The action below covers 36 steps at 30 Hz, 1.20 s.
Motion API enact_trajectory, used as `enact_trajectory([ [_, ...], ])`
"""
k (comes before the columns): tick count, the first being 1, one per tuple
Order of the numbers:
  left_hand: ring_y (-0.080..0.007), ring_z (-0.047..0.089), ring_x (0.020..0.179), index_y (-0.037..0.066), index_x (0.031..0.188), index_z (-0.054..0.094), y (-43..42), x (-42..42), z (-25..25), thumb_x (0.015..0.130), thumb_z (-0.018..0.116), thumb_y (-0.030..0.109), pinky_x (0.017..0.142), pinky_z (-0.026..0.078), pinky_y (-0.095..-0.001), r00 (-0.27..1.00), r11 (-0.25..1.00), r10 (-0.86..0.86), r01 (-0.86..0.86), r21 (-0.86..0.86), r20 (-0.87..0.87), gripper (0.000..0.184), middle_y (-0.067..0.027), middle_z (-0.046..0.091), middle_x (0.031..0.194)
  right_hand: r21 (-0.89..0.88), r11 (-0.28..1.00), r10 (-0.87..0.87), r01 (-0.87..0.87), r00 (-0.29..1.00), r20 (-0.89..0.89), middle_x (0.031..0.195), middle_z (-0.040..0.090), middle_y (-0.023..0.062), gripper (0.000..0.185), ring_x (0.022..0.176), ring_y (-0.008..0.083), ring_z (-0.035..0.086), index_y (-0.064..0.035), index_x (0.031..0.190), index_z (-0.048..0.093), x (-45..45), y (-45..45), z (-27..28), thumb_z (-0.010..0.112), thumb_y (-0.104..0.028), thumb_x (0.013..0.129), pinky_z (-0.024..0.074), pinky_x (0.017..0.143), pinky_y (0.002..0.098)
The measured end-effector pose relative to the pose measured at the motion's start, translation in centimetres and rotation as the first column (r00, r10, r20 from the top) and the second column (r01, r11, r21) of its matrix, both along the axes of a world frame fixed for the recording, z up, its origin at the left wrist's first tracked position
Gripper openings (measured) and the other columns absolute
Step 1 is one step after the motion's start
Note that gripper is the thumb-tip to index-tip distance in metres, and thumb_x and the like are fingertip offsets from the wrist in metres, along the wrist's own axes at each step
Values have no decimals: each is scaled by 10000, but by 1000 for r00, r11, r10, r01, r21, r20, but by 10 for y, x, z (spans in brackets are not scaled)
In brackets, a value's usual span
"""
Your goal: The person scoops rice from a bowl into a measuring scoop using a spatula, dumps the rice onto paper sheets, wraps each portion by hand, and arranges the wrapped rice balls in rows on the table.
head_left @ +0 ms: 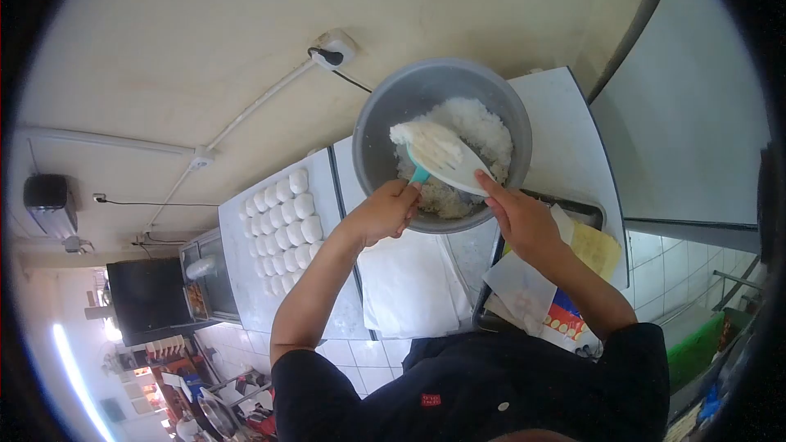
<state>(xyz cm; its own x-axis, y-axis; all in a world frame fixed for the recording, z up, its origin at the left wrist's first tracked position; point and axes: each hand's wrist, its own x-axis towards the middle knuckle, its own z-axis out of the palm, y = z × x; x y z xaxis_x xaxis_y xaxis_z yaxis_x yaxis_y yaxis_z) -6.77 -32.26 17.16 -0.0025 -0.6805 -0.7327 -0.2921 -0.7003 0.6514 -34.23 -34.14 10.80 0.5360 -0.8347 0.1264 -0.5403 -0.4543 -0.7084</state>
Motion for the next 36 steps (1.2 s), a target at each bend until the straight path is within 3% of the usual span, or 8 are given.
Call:
enact_trajectory([
  [6,-103,383,526,22,981,565,-1,-2,0,1110,455,397,469,320,-281,999,999,-45,45,-26,-4,411,5,451,691,-74,996,52,-55,997,-48,789,661,165,428,652,351,658,-214,1496,559,-1,-40,1,540,-289,1075,534,638,485],
  [9,-89,370,525,28,1003,570,5,3,3,1115,449,393,462,299,-270,995,1000,8,-10,-26,-98,400,20,438,690,237,965,105,-112,994,41,748,650,153,376,626,305,633,-185,1421,639,-12,-82,44,518,-308,1087,528,654,439],
  [11,-82,362,524,30,1017,572,6,7,7,1117,447,391,457,284,-263,988,998,62,-65,-17,-139,395,28,430,690,193,980,0,-47,971,238,723,635,145,364,614,282,609,-174,1381,672,-17,-96,23,497,-319,1096,521,666,415],
  [13,-76,356,523,30,1028,573,10,8,9,1119,445,391,454,272,-259,979,993,117,-119,-2,-166,393,34,424,691,222,974,-12,-43,971,238,730,641,143,368,615,283,608,-172,1369,682,-13,-92,43,484,-329,1101,522,671,414],
  [15,-59,341,503,28,1073,566,12,9,4,1124,440,401,430,256,-244,973,991,133,-136,-3,-190,397,48,414,678,324,944,50,-61,998,43,769,667,145,377,630,309,632,-177,1384,671,-18,-64,82,480,-338,1102,532,670,435],
  [18,-75,366,510,28,1028,566,13,3,1,1118,448,385,436,280,-255,984,995,95,-101,-29,-151,386,38,436,689,-45,985,171,-168,982,79,730,646,150,381,651,324,657,-199,1449,615,3,-36,39,505,-274,1091,528,651,448],
  [22,-95,397,513,34,947,558,14,-17,1,1113,452,364,438,321,-272,995,992,98,-98,-85,-8,384,25,457,689,-73,988,129,-133,990,-60,780,684,178,421,712,388,668,-205,1492,547,23,-32,17,522,-289,1080,530,636,483],
  [36,-71,372,497,53,961,560,45,-4,-21,1115,467,382,426,294,-250,978,967,196,-206,-150,-77,375,33,446,683,-50,990,121,-133,973,-197,800,704,199,397,783,396,717,-129,1388,615,54,-89,-4,464,-344,1090,568,706,528],
])
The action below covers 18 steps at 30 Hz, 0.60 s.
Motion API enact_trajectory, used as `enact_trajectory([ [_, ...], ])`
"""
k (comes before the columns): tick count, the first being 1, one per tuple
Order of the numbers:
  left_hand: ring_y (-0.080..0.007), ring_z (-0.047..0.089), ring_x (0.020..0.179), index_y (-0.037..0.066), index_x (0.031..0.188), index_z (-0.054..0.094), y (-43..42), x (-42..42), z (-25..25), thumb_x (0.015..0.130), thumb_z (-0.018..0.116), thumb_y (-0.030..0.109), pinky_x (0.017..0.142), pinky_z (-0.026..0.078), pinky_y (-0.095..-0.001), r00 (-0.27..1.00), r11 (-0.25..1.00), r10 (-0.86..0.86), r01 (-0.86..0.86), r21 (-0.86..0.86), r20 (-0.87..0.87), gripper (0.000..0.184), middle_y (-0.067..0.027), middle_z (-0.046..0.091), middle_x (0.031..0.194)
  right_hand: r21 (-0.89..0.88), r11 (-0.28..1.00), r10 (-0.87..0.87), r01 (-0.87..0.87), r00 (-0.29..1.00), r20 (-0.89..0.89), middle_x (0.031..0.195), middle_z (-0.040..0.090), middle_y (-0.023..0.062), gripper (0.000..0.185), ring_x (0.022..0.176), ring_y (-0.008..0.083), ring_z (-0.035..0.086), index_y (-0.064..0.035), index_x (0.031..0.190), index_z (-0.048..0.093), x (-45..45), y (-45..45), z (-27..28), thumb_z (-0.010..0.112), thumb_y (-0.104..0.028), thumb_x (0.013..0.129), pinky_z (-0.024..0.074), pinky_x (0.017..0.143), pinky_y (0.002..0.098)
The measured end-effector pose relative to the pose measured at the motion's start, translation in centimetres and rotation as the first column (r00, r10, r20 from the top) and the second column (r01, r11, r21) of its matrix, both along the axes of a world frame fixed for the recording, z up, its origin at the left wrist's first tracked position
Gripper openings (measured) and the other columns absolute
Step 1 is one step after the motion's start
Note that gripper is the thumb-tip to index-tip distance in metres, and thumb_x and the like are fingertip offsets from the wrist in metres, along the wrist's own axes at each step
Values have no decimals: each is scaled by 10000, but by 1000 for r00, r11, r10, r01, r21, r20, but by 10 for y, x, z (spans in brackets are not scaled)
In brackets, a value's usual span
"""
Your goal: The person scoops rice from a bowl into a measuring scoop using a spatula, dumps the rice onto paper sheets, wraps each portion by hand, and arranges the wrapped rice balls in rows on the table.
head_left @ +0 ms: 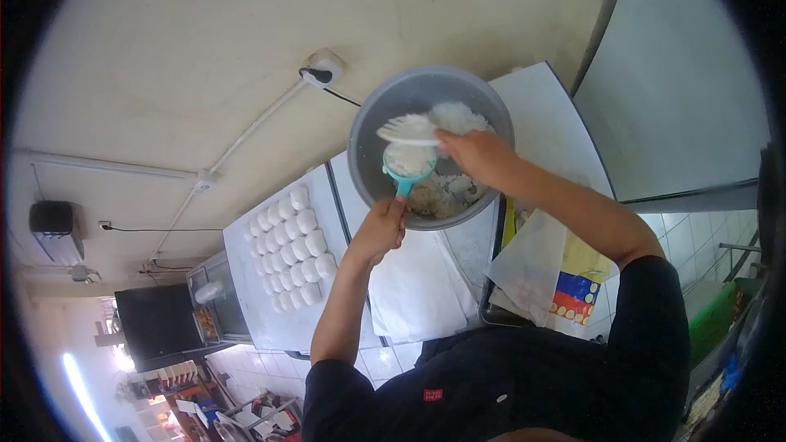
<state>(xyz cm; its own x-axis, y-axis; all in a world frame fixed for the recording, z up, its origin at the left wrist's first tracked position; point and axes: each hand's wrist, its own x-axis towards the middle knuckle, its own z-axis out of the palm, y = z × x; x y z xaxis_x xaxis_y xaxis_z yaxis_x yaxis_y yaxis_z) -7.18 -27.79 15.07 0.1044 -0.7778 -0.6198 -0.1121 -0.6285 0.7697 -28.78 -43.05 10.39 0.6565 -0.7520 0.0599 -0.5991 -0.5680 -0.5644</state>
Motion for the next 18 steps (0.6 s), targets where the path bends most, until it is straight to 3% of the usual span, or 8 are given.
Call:
enact_trajectory([
  [3,-69,376,505,58,991,555,-1,3,18,1115,470,375,423,299,-246,997,1000,5,-4,10,-83,351,33,452,702,39,991,133,-128,969,-206,878,718,214,380,838,407,723,-119,1366,634,-9,-39,-26,468,-316,1086,574,740,522],
  [5,-63,381,517,51,1042,558,-2,10,23,1113,471,370,423,298,-235,948,999,49,-42,31,-316,338,36,464,725,-364,927,43,-93,989,-145,961,721,216,388,905,398,721,-96,1341,653,-14,-40,-49,469,-321,1084,572,788,508],
  [7,-54,387,529,48,1089,557,-18,24,16,1114,462,365,425,296,-222,759,994,106,-102,42,-642,332,39,477,748,-484,875,-4,11,1000,16,1042,720,203,410,978,373,711,-74,1325,664,-11,-34,-33,474,-346,1085,566,841,493],
  [9,-47,398,541,48,1111,556,-25,20,7,1118,447,370,429,294,-210,788,980,179,-195,36,-589,341,44,480,749,-318,940,-53,126,972,229,1120,714,174,450,1058,332,694,-53,1320,669,-11,-17,-6,482,-392,1091,555,899,477],
  [10,-44,403,547,48,1121,555,-26,13,4,1120,439,373,430,293,-205,795,970,214,-240,30,-568,346,46,481,750,72,991,-128,112,952,279,1088,705,149,438,1040,305,688,-62,1311,660,-9,-2,3,480,-399,1096,543,906,467],
  [12,-33,391,526,44,1124,554,-13,-3,8,1126,441,356,401,284,-179,789,958,228,-287,-13,-570,332,39,496,762,766,642,-327,21,911,250,1024,687,97,416,1004,252,678,-78,1292,642,-4,40,18,477,-413,1108,519,920,447],
  [15,-34,410,533,60,1131,556,14,-23,10,1130,428,365,404,306,-177,726,967,183,-255,-12,-663,331,32,522,780,940,244,-529,-240,779,337,1017,688,59,412,922,200,687,-78,1275,624,6,104,43,466,-423,1115,548,797,379],
  [18,-53,446,561,86,1136,562,45,-43,10,1127,412,407,441,361,-206,744,988,72,-146,-56,-664,354,23,542,791,919,232,-687,-319,615,387,1105,714,94,388,911,199,699,-60,1258,618,12,124,4,443,-378,1119,554,731,365],
])
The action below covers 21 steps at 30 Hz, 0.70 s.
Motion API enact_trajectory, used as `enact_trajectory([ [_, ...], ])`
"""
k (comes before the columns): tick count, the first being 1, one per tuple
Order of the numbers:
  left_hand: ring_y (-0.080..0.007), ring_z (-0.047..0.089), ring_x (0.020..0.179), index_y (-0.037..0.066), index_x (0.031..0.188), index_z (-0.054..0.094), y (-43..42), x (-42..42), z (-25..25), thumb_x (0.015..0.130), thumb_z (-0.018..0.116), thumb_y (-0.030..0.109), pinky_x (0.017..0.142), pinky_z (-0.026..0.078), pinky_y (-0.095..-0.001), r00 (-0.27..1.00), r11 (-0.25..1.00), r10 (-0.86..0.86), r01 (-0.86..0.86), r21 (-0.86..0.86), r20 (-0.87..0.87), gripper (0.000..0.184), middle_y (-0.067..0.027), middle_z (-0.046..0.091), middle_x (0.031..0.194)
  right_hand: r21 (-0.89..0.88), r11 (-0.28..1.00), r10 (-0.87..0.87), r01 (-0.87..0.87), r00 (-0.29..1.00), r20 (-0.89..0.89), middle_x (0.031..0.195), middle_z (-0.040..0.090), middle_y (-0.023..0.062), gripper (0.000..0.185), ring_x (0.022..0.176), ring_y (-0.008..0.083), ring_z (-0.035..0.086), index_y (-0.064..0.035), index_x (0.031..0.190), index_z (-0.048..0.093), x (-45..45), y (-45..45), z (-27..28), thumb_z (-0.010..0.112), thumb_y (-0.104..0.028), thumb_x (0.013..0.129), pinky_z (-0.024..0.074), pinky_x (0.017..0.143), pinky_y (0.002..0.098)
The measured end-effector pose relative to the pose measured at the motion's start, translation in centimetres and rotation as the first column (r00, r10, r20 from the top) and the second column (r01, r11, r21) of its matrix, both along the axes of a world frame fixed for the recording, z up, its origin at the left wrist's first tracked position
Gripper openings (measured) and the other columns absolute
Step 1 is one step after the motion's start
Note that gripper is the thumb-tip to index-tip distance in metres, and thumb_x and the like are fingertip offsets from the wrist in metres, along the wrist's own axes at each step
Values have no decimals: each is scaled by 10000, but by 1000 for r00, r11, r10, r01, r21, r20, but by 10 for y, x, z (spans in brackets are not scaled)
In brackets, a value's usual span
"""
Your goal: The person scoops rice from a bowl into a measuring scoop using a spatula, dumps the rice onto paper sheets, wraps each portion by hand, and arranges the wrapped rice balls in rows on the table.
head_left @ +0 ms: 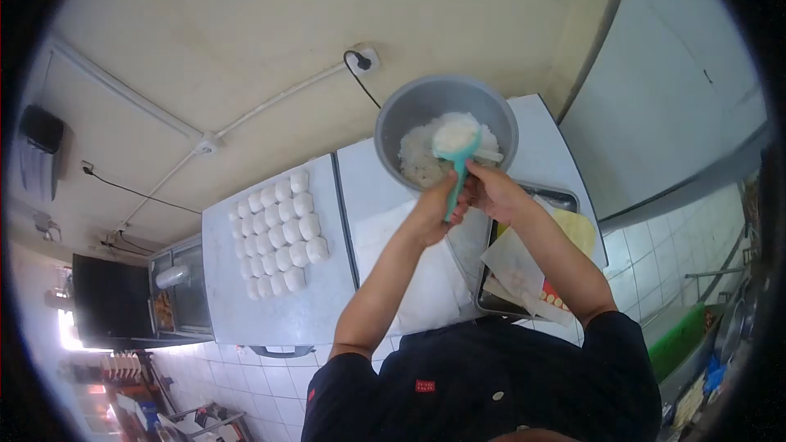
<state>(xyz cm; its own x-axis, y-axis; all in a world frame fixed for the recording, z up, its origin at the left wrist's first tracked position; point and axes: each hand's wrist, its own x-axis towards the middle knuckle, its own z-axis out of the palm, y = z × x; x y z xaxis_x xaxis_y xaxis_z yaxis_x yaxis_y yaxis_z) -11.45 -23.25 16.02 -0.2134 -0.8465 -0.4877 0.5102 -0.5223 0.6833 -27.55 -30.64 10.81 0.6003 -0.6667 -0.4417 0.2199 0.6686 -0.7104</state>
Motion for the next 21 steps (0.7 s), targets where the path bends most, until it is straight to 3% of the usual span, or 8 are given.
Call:
enact_trajectory([
  [5,-191,696,806,73,1222,591,87,3,4,1095,422,548,627,544,-318,914,938,-285,328,-114,288,520,-65,683,967,-66,998,-29,18,983,-179,1087,708,113,354,919,236,703,-27,1251,605,-1,78,31,446,-311,1111,569,726,412],
  [6,-266,728,936,36,1287,587,110,12,0,1076,452,573,761,576,-385,831,906,-359,420,-54,425,593,-124,722,1087,-58,998,-46,36,982,-183,1072,704,105,356,928,240,706,-27,1252,605,0,95,29,448,-313,1109,570,718,409],
  [9,-300,722,904,-7,1335,570,184,58,-44,1055,513,553,851,566,-431,518,750,-378,657,-73,767,629,-168,733,1118,24,995,-86,93,971,-223,935,629,41,348,776,173,633,-30,1256,596,22,158,35,460,-313,1104,524,649,356],
  [11,-352,643,1139,-10,1375,563,233,87,-95,1004,605,530,1021,482,-459,499,876,-178,473,-94,848,657,-208,642,1327,118,990,-57,79,982,-180,871,569,17,328,687,132,559,-38,1241,583,23,186,10,476,-316,1104,483,606,337],
  [13,-373,536,1357,2,1450,520,286,108,-173,977,639,539,1127,407,-498,239,952,106,256,-168,965,725,-222,530,1503,183,977,-84,108,988,-133,825,519,1,264,599,106,468,-80,1202,554,35,217,-33,460,-309,1110,426,535,291],
  [16,-361,221,1577,6,1583,355,328,116,-217,928,664,587,1236,212,-579,-130,957,79,286,-39,988,929,-211,270,1685,144,964,-185,224,952,-246,820,515,5,181,546,91,434,-113,1135,520,64,260,-61,429,-269,1121,385,481,269],
  [19,-340,77,1617,-35,1634,182,336,120,-244,898,675,608,1254,109,-617,-124,936,75,351,-27,989,1095,-205,163,1724,-325,934,-287,148,853,-436,821,516,5,264,569,93,451,-86,1304,527,84,284,-84,411,-244,1127,406,496,290],
  [21,-338,97,1615,-41,1631,185,338,122,-256,894,662,628,1256,121,-606,-131,939,86,341,-37,988,1104,-210,178,1719,-714,696,-447,-72,735,-509,875,560,66,491,593,204,563,-112,1571,401,88,295,-127,475,-167,1089,490,535,356],
])
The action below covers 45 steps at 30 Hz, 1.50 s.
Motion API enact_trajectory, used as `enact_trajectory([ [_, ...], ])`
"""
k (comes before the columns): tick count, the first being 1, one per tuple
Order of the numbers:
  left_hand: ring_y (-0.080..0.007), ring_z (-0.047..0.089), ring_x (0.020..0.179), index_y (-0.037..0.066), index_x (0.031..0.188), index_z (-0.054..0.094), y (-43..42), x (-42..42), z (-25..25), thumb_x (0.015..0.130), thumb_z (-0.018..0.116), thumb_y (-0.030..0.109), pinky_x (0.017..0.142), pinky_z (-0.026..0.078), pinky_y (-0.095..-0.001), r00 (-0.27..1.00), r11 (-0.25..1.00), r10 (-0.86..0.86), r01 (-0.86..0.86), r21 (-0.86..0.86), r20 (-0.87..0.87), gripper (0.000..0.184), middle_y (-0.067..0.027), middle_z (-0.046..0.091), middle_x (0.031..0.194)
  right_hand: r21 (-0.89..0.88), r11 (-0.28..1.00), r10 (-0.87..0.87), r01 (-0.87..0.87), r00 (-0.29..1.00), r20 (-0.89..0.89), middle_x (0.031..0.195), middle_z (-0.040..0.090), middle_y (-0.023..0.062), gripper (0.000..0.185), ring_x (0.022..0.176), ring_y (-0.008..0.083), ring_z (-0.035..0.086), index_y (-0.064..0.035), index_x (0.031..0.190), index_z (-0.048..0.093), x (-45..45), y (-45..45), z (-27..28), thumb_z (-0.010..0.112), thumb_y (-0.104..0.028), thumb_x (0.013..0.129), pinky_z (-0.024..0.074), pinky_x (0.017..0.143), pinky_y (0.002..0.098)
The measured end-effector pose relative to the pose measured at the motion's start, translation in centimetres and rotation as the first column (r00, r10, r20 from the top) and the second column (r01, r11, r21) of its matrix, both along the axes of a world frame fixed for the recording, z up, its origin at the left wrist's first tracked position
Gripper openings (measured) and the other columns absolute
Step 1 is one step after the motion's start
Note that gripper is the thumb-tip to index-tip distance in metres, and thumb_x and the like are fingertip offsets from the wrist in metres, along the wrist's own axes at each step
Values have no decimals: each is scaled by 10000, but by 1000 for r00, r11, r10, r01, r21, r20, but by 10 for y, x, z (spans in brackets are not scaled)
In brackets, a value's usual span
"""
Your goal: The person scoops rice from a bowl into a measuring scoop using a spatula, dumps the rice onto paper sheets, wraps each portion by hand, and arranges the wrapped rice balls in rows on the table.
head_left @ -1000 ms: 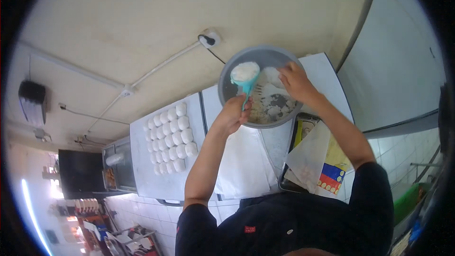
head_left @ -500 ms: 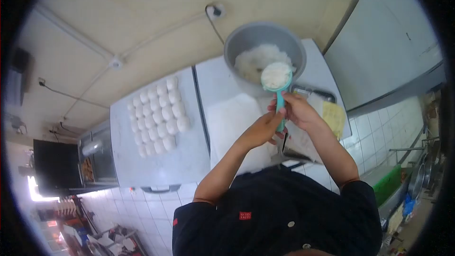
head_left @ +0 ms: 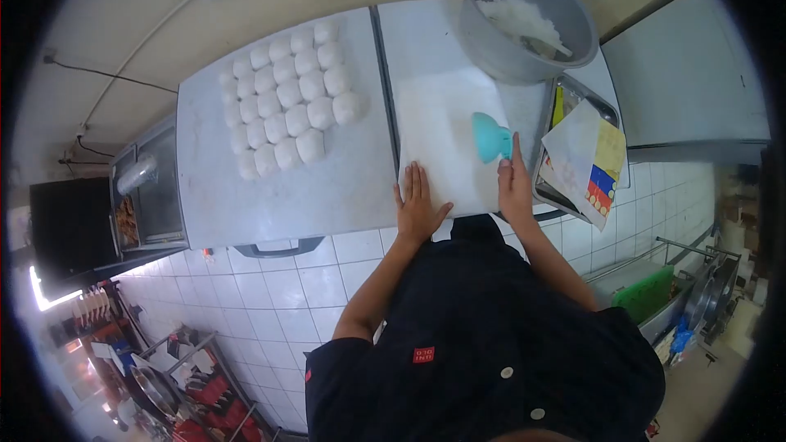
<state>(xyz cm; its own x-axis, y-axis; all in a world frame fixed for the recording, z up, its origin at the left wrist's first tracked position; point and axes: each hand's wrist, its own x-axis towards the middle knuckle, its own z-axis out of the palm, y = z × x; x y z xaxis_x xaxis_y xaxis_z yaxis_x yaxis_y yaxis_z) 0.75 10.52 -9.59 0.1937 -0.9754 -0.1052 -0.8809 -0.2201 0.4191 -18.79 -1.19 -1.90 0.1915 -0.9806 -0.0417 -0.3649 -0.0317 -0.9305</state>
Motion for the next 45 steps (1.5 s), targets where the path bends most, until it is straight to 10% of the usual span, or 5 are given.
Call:
enact_trajectory([
  [6,-333,109,1615,-60,1622,196,10,3,-15,892,648,654,1250,133,-605,999,997,-37,38,-67,19,1116,-212,185,1719,-197,900,89,-389,606,-790,987,597,147,685,754,364,666,-147,1632,337,22,31,-77,563,-73,989,555,645,470],
  [20,-254,253,1584,50,1617,320,30,15,-43,914,656,592,1197,222,-624,925,895,-353,378,-236,145,949,-139,347,1674,-809,587,-368,32,901,-232,1099,646,247,697,905,426,656,-95,1646,277,40,-83,97,587,-153,1025,520,778,477],
  [22,-265,312,1559,60,1608,344,32,9,-60,914,668,565,1178,257,-641,919,904,-357,385,-187,170,917,-147,377,1655,-890,451,-431,61,889,-158,1547,479,258,662,1410,406,483,-31,1619,304,34,-148,110,537,-324,1073,410,1127,458],
  [30,-207,609,1265,205,1113,682,30,16,-75,970,632,307,1132,272,-622,899,730,-436,369,-575,22,182,-8,685,1182,-753,644,31,-137,988,-153,1438,518,202,506,1301,354,498,-76,1476,449,42,-167,15,585,-289,1038,424,1104,441],
  [45,-169,640,1084,270,1001,727,-8,29,-70,896,614,252,1038,405,-531,939,858,-180,296,-419,293,156,46,665,943,-315,643,299,-697,608,-735,1093,703,162,224,1080,383,630,-29,1026,739,-93,-29,-120,672,-87,820,466,965,510],
])
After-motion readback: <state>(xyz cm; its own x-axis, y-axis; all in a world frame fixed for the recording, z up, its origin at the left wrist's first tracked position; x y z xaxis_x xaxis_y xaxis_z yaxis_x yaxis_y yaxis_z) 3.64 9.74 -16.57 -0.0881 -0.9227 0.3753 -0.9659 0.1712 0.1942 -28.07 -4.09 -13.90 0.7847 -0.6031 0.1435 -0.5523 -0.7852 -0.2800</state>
